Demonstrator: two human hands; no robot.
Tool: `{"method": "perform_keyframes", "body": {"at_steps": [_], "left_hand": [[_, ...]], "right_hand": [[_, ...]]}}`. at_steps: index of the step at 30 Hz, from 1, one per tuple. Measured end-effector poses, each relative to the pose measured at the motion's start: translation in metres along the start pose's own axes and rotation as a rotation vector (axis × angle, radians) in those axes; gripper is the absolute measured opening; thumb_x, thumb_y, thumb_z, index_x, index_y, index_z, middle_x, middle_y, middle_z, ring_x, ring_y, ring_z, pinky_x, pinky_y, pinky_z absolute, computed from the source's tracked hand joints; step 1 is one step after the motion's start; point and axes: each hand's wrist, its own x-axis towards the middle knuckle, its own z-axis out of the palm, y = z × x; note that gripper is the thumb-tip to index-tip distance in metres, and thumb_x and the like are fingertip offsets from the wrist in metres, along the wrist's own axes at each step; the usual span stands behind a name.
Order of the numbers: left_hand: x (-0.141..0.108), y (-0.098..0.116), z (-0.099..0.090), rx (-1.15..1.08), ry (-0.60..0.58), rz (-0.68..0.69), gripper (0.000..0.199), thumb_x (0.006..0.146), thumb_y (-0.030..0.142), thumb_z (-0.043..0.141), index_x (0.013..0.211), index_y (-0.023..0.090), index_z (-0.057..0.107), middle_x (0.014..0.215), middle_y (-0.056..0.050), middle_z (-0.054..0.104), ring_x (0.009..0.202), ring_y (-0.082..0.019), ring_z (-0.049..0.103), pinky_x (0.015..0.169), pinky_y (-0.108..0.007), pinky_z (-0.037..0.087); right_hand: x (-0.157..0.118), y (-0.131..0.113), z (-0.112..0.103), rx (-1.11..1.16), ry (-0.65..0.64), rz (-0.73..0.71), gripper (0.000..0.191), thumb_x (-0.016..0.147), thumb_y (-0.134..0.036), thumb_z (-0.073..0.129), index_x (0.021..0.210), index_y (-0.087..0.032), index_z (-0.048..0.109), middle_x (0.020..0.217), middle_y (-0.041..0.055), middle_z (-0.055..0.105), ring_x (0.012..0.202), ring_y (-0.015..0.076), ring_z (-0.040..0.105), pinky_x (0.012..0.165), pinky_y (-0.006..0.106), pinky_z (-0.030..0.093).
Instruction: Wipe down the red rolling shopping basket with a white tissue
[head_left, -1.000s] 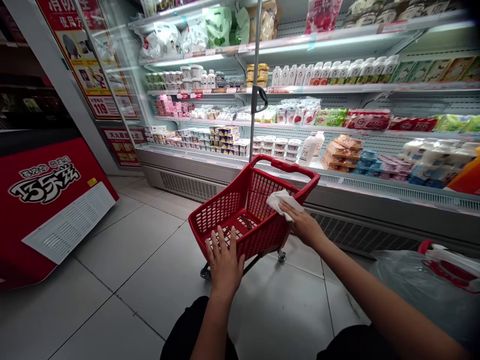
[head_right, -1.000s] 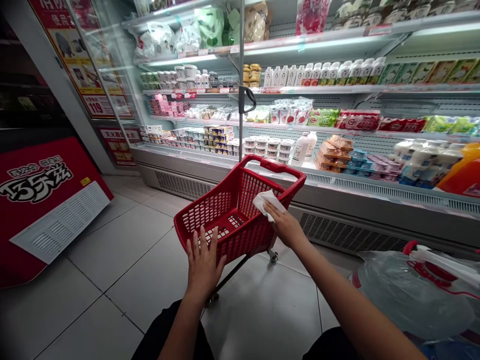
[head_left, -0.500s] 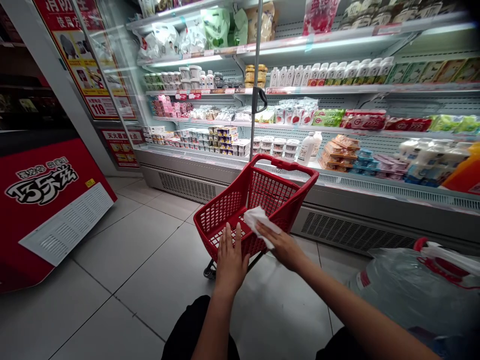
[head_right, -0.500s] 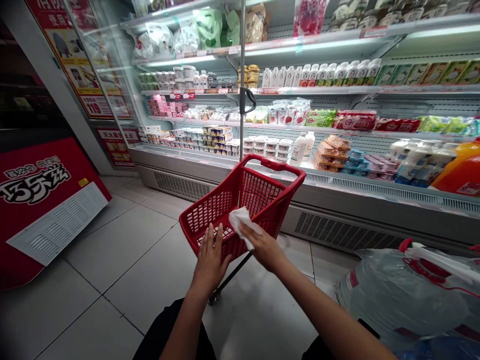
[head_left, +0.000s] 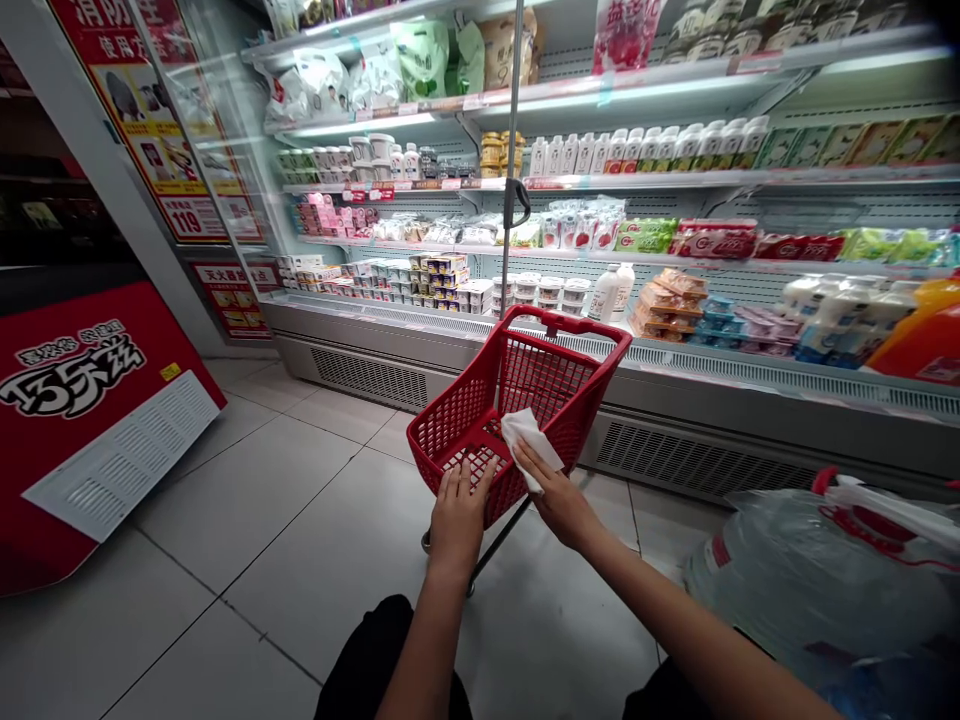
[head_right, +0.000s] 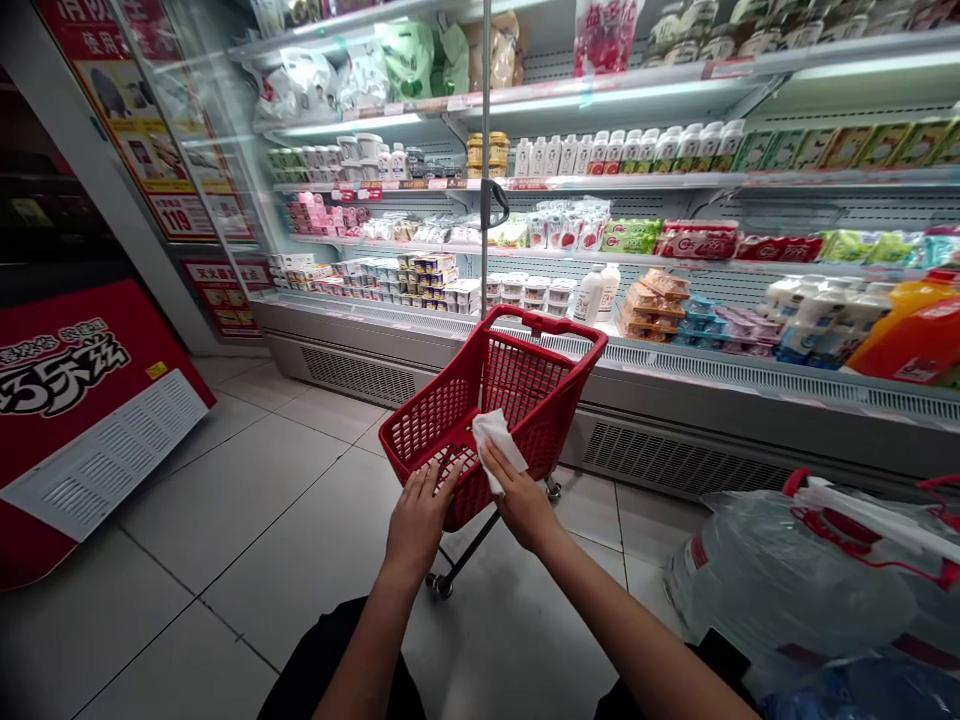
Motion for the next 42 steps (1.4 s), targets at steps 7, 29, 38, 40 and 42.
{"method": "perform_keyframes", "body": {"at_steps": [7,29,38,40,42], "left_hand": [[-0.008,0.055,0.0,-0.022,0.022,-0.055,0.076,0.098,0.006,0.047,0.164,0.036,0.026,0.148,-0.014,0.062,0.129,-0.029,0.064,0.113,-0.051,0.05],[-0.019,0.016,-0.018,-0.016,0.016,-0.052,0.094,0.097,0.024,0.064,0.167,0.033,0.002,0.164,-0.019,0.042,0.132,-0.03,0.063,0.114,-0.049,0.047],[-0.014,0.038,-0.013,-0.217,0.082,0.035,0.09,0.099,0.025,0.053,0.167,0.018,-0.006,0.173,-0.017,0.02,0.158,-0.027,0.03,0.125,-0.048,0.035],[-0.014,0.035,-0.013,-0.264,0.05,0.046,0.097,0.093,0.016,0.054,0.167,0.016,-0.01,0.174,-0.016,0.017,0.16,-0.025,0.023,0.127,-0.047,0.032],[-0.014,0.026,-0.013,-0.298,0.006,0.07,0.102,0.089,0.013,0.056,0.166,0.017,-0.011,0.175,-0.015,0.016,0.161,-0.023,0.019,0.127,-0.045,0.031]], "right_hand": [[-0.007,0.031,-0.025,0.021,-0.025,-0.056,0.071,0.105,-0.015,0.037,0.168,-0.03,0.008,0.171,0.0047,0.029,0.158,0.0191,0.024,0.126,0.045,0.034],[-0.001,-0.027,-0.011,0.067,-0.052,-0.055,0.062,0.11,-0.025,0.034,0.168,-0.03,0.014,0.17,0.0058,0.03,0.157,0.0201,0.028,0.125,0.047,0.036],[-0.025,-0.049,-0.01,0.045,-0.036,0.017,0.065,0.103,-0.019,0.042,0.166,-0.029,0.027,0.166,0.0044,0.04,0.154,0.0246,0.036,0.123,0.051,0.04],[-0.037,-0.063,-0.007,0.035,-0.041,-0.016,0.073,0.098,-0.013,0.045,0.166,-0.03,0.026,0.167,0.0032,0.039,0.154,0.0255,0.035,0.124,0.051,0.04],[-0.046,-0.071,-0.009,0.016,-0.043,-0.051,0.081,0.092,-0.008,0.046,0.167,-0.029,0.022,0.168,0.0024,0.037,0.155,0.0254,0.034,0.125,0.053,0.038]]}}
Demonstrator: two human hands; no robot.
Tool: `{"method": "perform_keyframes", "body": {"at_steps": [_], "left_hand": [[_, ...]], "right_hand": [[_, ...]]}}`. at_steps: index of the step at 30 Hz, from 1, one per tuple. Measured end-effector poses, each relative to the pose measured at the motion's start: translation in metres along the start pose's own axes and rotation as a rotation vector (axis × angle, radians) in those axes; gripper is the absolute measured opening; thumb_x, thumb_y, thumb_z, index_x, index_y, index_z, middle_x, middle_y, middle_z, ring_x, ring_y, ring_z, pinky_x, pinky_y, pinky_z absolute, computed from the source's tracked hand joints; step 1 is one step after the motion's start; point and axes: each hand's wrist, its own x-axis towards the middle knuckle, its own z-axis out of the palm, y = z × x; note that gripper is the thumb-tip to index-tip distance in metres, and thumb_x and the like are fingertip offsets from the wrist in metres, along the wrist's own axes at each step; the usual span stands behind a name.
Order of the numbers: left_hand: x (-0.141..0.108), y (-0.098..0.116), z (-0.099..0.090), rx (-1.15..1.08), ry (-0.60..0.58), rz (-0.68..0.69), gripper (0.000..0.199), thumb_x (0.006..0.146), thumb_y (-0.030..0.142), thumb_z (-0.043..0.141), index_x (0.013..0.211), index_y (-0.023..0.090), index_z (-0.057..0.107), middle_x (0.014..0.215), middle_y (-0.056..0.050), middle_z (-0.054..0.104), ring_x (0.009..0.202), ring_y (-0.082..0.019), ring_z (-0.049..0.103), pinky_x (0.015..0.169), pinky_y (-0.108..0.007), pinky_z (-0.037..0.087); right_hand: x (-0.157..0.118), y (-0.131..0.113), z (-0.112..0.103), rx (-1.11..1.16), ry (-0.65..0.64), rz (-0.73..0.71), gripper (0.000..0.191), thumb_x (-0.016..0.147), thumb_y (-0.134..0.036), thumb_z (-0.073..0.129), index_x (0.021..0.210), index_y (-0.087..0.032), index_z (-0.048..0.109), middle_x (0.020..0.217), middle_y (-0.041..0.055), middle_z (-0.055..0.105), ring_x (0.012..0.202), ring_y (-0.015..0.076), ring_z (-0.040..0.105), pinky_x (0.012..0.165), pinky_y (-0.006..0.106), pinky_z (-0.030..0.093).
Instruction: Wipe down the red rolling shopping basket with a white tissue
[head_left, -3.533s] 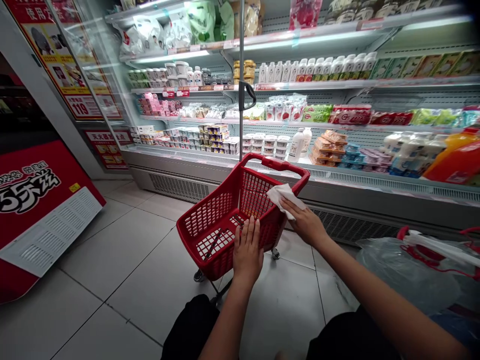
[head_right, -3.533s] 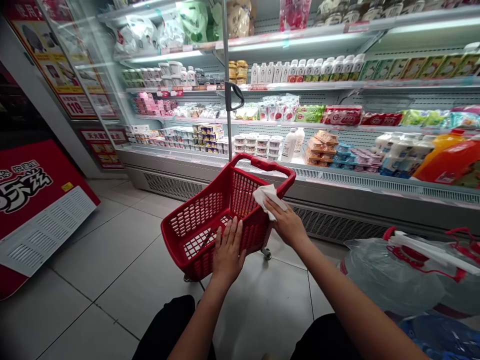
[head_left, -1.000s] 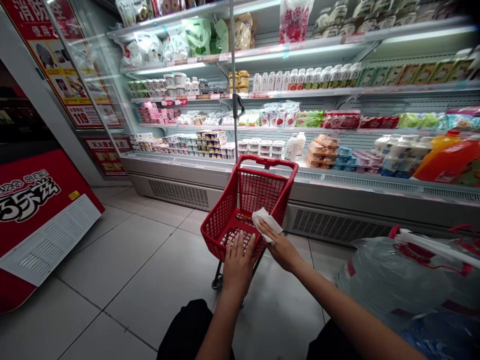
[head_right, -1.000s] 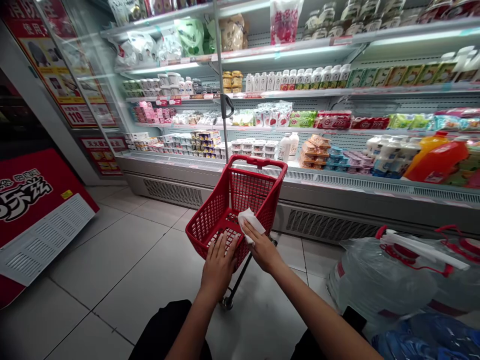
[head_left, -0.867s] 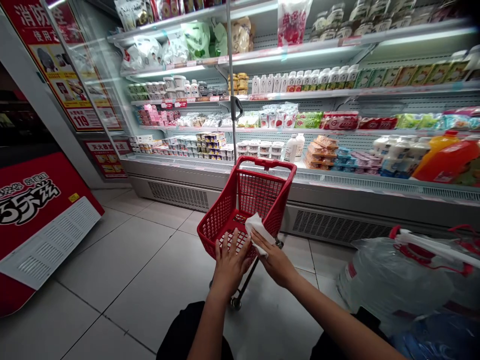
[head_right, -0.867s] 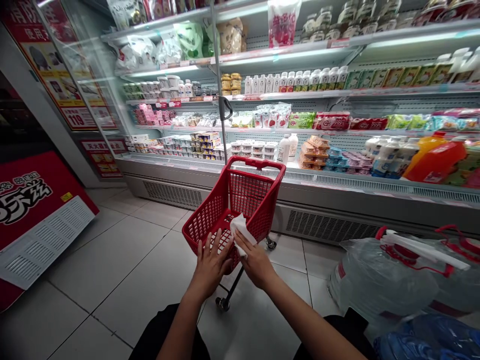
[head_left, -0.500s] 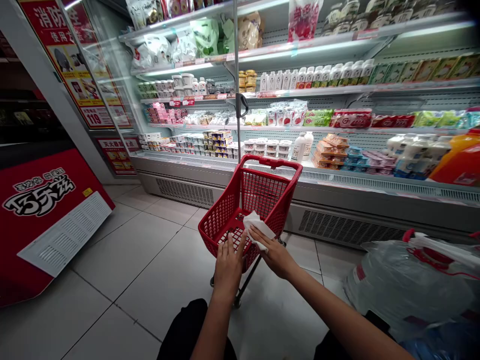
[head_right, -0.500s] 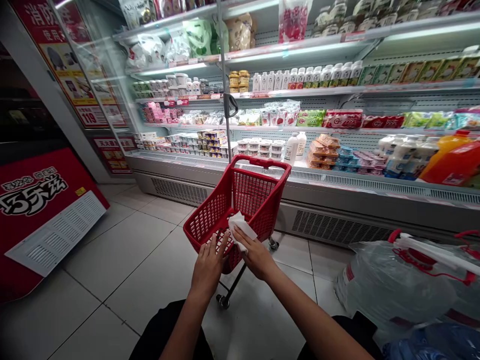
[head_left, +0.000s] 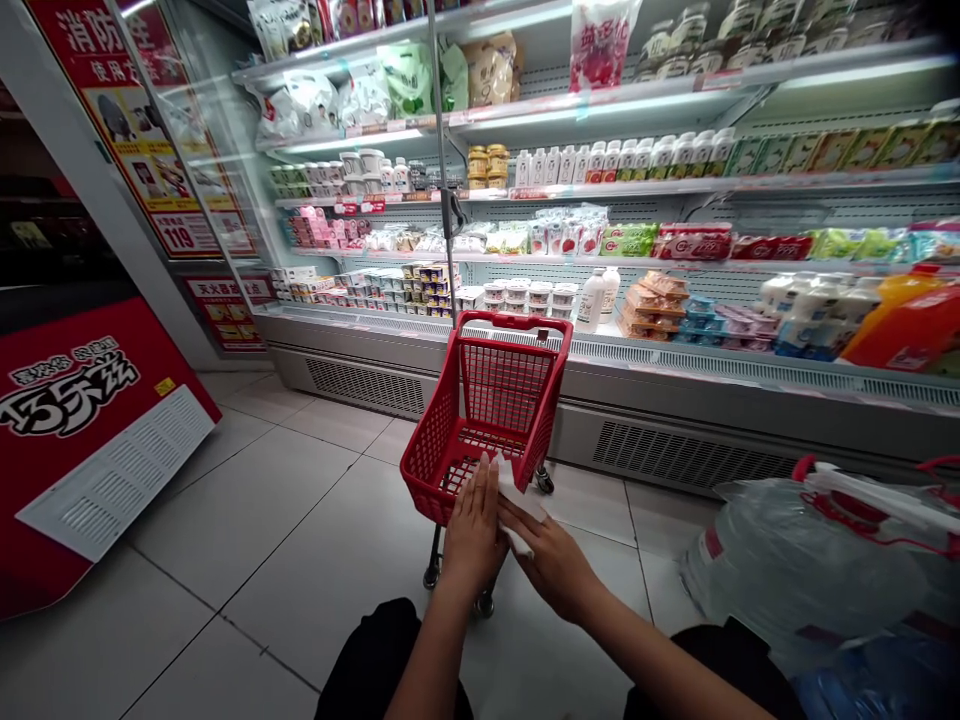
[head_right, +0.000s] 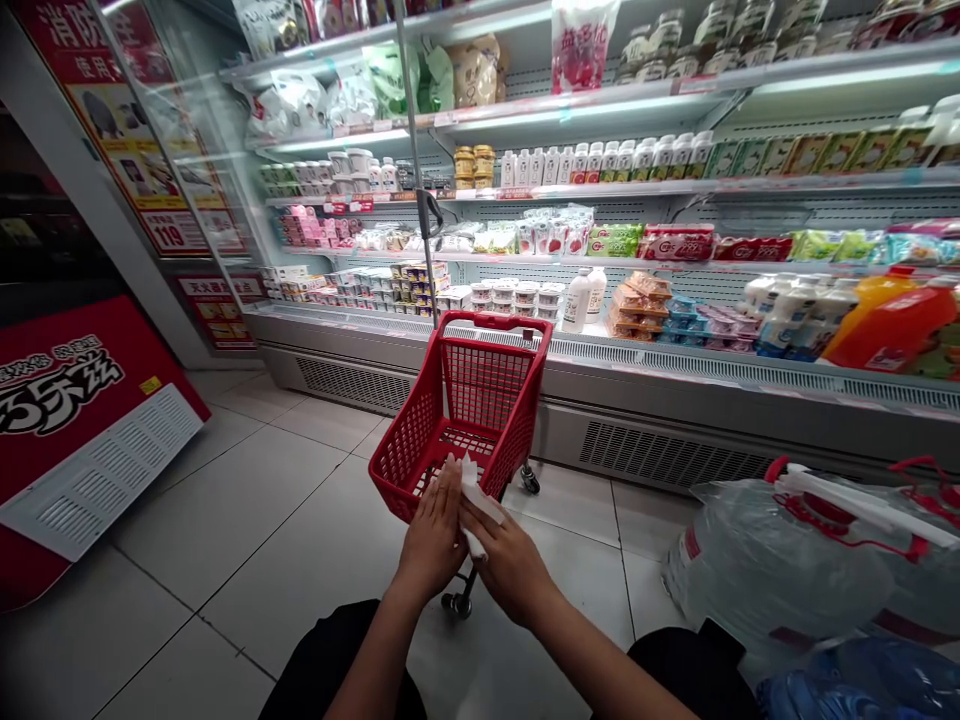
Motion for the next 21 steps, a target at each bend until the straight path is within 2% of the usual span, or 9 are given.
{"method": "perform_keyframes", "body": {"at_steps": [4,8,11,14,17,21], "left_hand": [[-0.005,-0.03,-0.01,0.075,-0.035,-0.047,0.1,0.09,0.02,0.06,0.168,0.025,-0.003,0.175,-0.011,0.017,0.161,-0.026,0.021,0.127,-0.049,0.03],[-0.01,-0.047,-0.016,0.174,-0.037,-0.13,0.088,0.096,0.025,0.055,0.168,0.031,0.005,0.173,-0.005,0.025,0.158,-0.024,0.03,0.128,-0.05,0.027],[-0.01,-0.035,-0.013,0.146,-0.06,-0.057,0.085,0.097,0.03,0.055,0.168,0.03,0.009,0.172,-0.002,0.029,0.157,-0.022,0.032,0.13,-0.049,0.025],[-0.006,-0.013,-0.004,0.095,-0.082,0.012,0.084,0.095,0.032,0.058,0.167,0.028,0.015,0.173,-0.003,0.026,0.158,-0.022,0.029,0.131,-0.049,0.023],[-0.001,0.005,0.004,0.042,-0.113,0.044,0.084,0.093,0.034,0.059,0.167,0.025,0.019,0.174,-0.003,0.024,0.159,-0.023,0.028,0.131,-0.049,0.023],[0.003,0.012,0.008,0.012,-0.111,0.04,0.086,0.093,0.032,0.058,0.167,0.016,0.016,0.172,-0.007,0.028,0.159,-0.022,0.025,0.131,-0.046,0.024]], "right_hand": [[-0.006,0.011,-0.014,-0.064,-0.01,-0.049,0.083,0.091,-0.005,0.043,0.167,-0.031,0.022,0.165,0.0012,0.043,0.15,0.0231,0.043,0.126,0.054,0.035],[-0.012,0.037,-0.025,-0.15,0.022,0.028,0.073,0.099,-0.013,0.04,0.167,-0.033,0.022,0.162,0.0033,0.047,0.14,0.0243,0.056,0.119,0.053,0.045],[-0.023,0.051,-0.021,-0.203,0.064,0.172,0.07,0.104,-0.02,0.036,0.168,-0.033,0.011,0.165,0.0058,0.041,0.134,0.0258,0.062,0.108,0.052,0.054],[-0.029,0.054,-0.011,-0.241,0.125,0.233,0.072,0.106,-0.023,0.036,0.168,-0.032,0.001,0.168,0.0061,0.034,0.143,0.0256,0.053,0.115,0.054,0.047],[-0.022,0.045,0.0,-0.256,0.142,0.166,0.076,0.105,-0.02,0.038,0.168,-0.031,-0.004,0.169,0.0045,0.032,0.152,0.0229,0.04,0.127,0.054,0.03],[-0.003,0.027,0.011,-0.225,0.112,0.072,0.082,0.102,-0.015,0.041,0.168,-0.027,-0.006,0.17,0.0043,0.032,0.155,0.0218,0.033,0.128,0.051,0.028]]}}
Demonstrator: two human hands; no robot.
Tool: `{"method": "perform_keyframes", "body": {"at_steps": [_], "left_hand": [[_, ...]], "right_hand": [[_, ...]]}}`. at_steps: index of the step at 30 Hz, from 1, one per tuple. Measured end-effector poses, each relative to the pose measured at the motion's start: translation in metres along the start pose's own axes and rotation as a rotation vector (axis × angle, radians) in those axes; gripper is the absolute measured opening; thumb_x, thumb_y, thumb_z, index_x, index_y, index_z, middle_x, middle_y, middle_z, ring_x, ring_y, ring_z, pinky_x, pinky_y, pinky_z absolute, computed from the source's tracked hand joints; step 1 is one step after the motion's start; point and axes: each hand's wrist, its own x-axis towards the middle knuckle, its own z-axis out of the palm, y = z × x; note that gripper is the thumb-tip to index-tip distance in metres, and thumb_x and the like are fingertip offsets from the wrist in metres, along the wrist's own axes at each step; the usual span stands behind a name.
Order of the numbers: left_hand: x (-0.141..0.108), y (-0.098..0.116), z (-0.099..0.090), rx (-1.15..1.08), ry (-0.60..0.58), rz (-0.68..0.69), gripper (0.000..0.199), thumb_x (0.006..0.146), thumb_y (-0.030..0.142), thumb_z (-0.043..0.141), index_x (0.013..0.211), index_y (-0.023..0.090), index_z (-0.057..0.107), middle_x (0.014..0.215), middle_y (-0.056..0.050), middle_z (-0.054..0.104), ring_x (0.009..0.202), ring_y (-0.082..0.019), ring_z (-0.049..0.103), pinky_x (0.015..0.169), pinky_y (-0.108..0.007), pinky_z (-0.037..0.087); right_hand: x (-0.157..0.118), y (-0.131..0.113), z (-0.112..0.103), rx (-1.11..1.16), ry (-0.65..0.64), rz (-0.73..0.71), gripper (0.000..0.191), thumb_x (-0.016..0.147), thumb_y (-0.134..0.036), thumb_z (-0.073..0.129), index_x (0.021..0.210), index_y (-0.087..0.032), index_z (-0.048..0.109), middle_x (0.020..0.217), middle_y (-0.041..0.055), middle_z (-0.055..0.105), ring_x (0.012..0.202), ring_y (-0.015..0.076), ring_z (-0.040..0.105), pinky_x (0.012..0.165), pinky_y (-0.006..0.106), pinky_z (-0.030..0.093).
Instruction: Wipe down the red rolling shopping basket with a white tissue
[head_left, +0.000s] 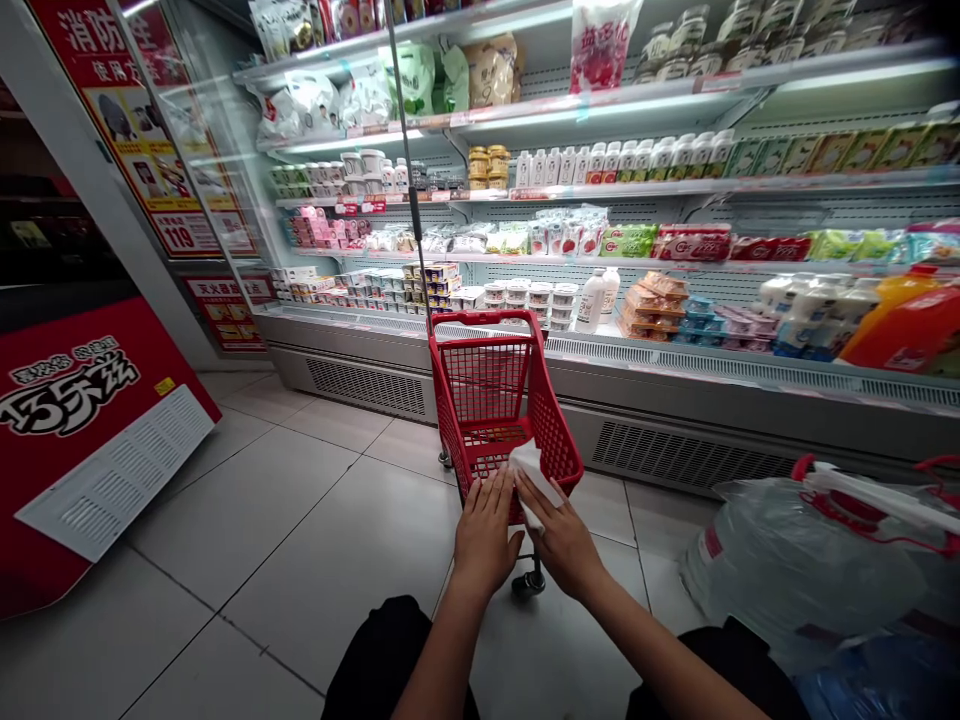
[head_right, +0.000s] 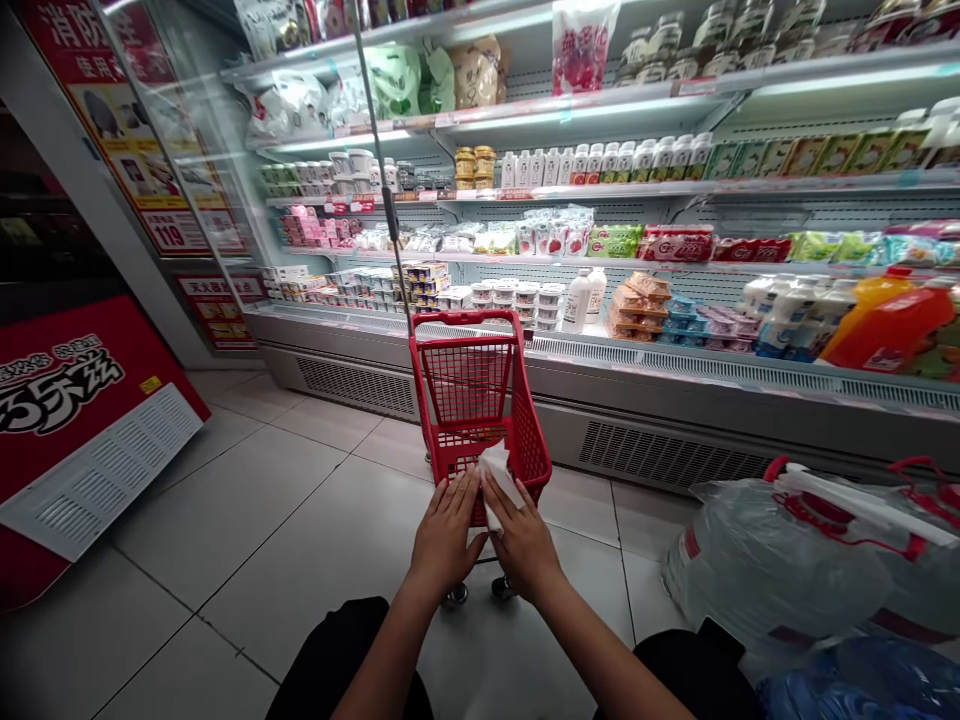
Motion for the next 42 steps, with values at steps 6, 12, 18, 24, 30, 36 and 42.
{"method": "perform_keyframes", "body": {"at_steps": [6,12,18,24,30,36,42], "left_hand": [[-0.001,-0.016,-0.005,0.104,0.089,-0.141,0.079,0.095,0.024,0.054,0.166,0.017,0.019,0.174,-0.01,0.024,0.16,-0.024,0.023,0.13,-0.05,0.025],[-0.001,-0.013,-0.007,0.092,0.035,-0.07,0.07,0.098,0.035,0.053,0.163,0.022,0.03,0.174,-0.005,0.024,0.16,-0.023,0.024,0.132,-0.052,0.019],[0.003,0.011,0.0,0.002,-0.002,-0.027,0.092,0.091,0.044,0.064,0.167,0.024,0.017,0.175,-0.007,0.019,0.161,-0.028,0.019,0.132,-0.053,0.018],[0.004,0.018,-0.001,-0.053,-0.013,-0.003,0.105,0.087,0.031,0.065,0.168,0.017,-0.001,0.174,-0.01,0.021,0.161,-0.026,0.019,0.131,-0.048,0.024],[0.0,-0.002,-0.007,0.055,0.068,-0.076,0.101,0.089,0.028,0.063,0.168,0.017,0.0,0.175,-0.012,0.016,0.162,-0.026,0.016,0.13,-0.049,0.025],[0.007,0.003,0.0,0.094,0.067,-0.061,0.093,0.09,0.026,0.06,0.168,0.02,0.008,0.175,-0.007,0.017,0.161,-0.023,0.019,0.131,-0.051,0.022],[0.011,0.022,0.005,0.077,0.072,0.019,0.093,0.091,0.032,0.061,0.168,0.025,0.009,0.175,-0.005,0.017,0.162,-0.025,0.017,0.131,-0.055,0.017]], "right_hand": [[-0.01,0.025,-0.014,-0.005,-0.056,-0.061,0.077,0.103,-0.015,0.038,0.169,-0.031,0.002,0.169,0.0016,0.033,0.152,0.0199,0.039,0.131,0.05,0.024],[-0.026,0.084,-0.024,-0.058,-0.016,0.218,0.059,0.111,-0.035,0.032,0.168,-0.035,0.016,0.166,0.0004,0.039,0.15,0.0241,0.044,0.125,0.053,0.034],[-0.007,0.053,-0.002,0.073,0.038,0.301,0.056,0.112,-0.036,0.027,0.167,-0.031,0.02,0.165,0.0027,0.042,0.151,0.0223,0.042,0.116,0.045,0.046],[-0.004,0.004,-0.002,0.125,-0.058,0.042,0.062,0.11,-0.029,0.033,0.168,-0.031,0.01,0.168,0.0008,0.034,0.154,0.021,0.037,0.127,0.051,0.031],[-0.021,0.051,-0.027,0.053,-0.076,0.052,0.058,0.11,-0.031,0.034,0.166,-0.034,0.022,0.163,0.0008,0.043,0.149,0.022,0.044,0.126,0.051,0.033],[-0.008,0.088,-0.022,0.062,-0.025,0.37,0.053,0.111,-0.043,0.027,0.162,-0.033,0.038,0.161,0.0002,0.048,0.149,0.0251,0.045,0.117,0.049,0.046],[-0.002,0.032,-0.005,0.138,0.021,0.205,0.057,0.111,-0.035,0.03,0.167,-0.032,0.019,0.167,0.0007,0.037,0.152,0.0205,0.039,0.125,0.047,0.037]]}}
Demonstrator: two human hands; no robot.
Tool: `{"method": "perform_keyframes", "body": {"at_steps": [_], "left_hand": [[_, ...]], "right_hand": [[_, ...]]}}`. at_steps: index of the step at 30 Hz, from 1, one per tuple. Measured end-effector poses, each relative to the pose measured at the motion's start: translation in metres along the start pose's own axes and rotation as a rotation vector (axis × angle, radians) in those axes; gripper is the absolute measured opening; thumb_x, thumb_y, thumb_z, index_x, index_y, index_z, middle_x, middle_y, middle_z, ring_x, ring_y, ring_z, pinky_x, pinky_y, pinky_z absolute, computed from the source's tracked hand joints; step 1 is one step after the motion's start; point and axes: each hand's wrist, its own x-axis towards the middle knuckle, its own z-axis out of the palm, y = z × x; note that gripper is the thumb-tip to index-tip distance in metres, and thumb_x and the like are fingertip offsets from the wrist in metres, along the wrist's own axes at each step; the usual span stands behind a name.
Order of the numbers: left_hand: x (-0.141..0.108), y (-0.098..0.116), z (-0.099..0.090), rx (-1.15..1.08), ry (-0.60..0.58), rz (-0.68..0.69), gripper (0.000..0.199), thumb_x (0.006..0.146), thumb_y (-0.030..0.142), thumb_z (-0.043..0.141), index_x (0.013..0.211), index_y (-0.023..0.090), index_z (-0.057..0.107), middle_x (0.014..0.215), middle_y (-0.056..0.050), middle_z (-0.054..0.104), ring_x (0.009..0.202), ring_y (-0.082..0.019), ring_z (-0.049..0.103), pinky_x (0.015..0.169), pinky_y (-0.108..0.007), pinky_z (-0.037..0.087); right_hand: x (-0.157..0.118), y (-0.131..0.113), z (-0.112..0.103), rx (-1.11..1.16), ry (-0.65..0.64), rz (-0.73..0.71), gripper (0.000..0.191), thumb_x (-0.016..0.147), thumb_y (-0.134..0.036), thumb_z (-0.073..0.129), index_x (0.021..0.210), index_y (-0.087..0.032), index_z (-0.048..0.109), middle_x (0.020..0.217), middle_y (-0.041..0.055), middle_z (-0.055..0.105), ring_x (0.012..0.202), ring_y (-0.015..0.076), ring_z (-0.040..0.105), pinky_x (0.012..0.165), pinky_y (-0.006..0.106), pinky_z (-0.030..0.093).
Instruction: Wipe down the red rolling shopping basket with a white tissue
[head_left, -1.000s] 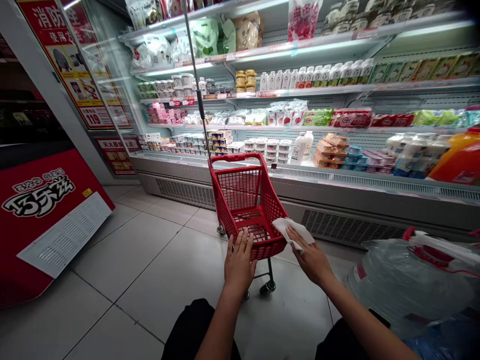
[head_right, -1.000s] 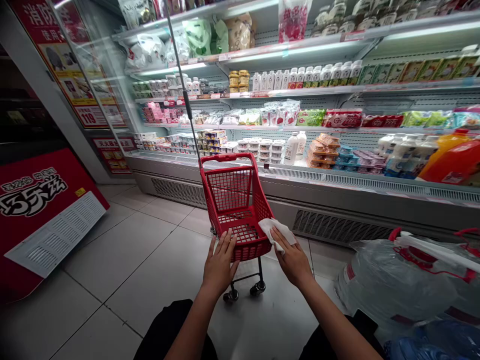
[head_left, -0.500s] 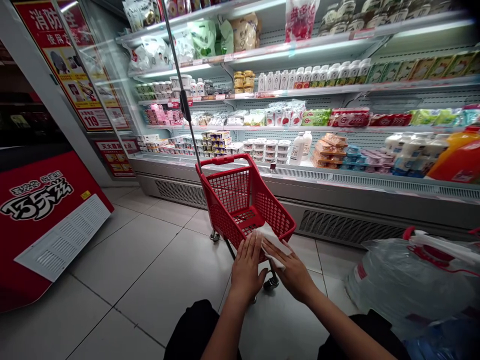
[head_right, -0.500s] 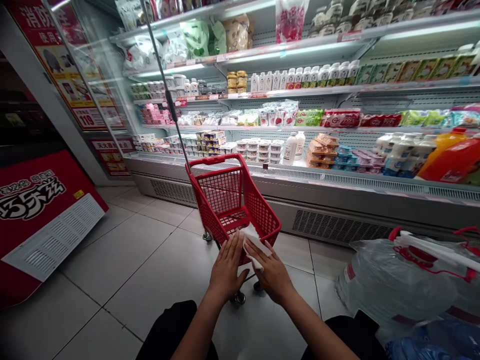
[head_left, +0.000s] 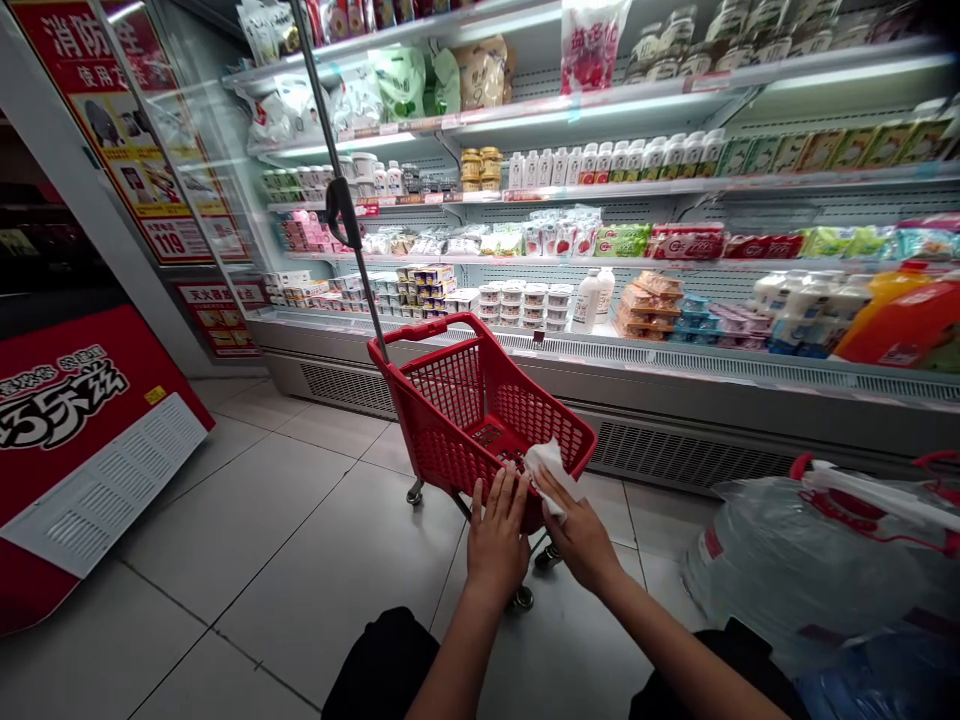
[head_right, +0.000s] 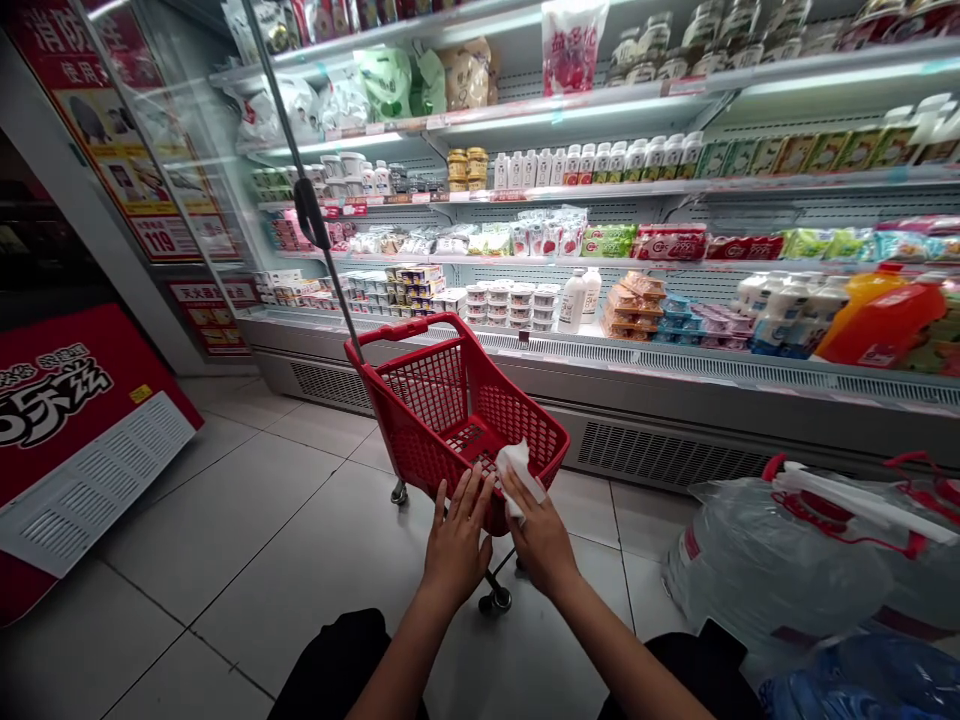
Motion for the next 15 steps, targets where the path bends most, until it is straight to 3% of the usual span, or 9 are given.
{"method": "perform_keyframes", "body": {"at_steps": [4,10,15], "left_hand": [[-0.003,0.001,-0.003,-0.011,0.023,0.048,0.097,0.093,0.041,0.059,0.168,0.018,0.004,0.174,-0.007,0.021,0.162,-0.025,0.015,0.132,-0.053,0.012],[0.0,-0.015,-0.009,0.035,0.052,0.006,0.088,0.095,0.036,0.058,0.168,0.028,0.008,0.175,-0.004,0.019,0.161,-0.023,0.019,0.132,-0.052,0.014],[0.007,-0.025,-0.014,0.038,0.072,-0.11,0.092,0.095,0.034,0.059,0.168,0.027,0.004,0.175,-0.007,0.018,0.161,-0.025,0.02,0.131,-0.053,0.016]], "right_hand": [[-0.018,-0.016,-0.007,0.01,-0.019,-0.075,0.062,0.111,-0.031,0.034,0.168,-0.033,0.009,0.168,0.0,0.035,0.154,0.0209,0.036,0.13,0.052,0.027],[-0.038,0.015,-0.033,-0.064,-0.045,-0.13,0.062,0.11,-0.028,0.036,0.168,-0.035,0.015,0.165,-0.0011,0.041,0.15,0.0225,0.043,0.13,0.056,0.024],[-0.041,0.039,-0.046,-0.044,0.027,0.114,0.055,0.111,-0.037,0.033,0.166,-0.036,0.026,0.163,-0.0006,0.045,0.146,0.0237,0.049,0.123,0.048,0.039]]}}
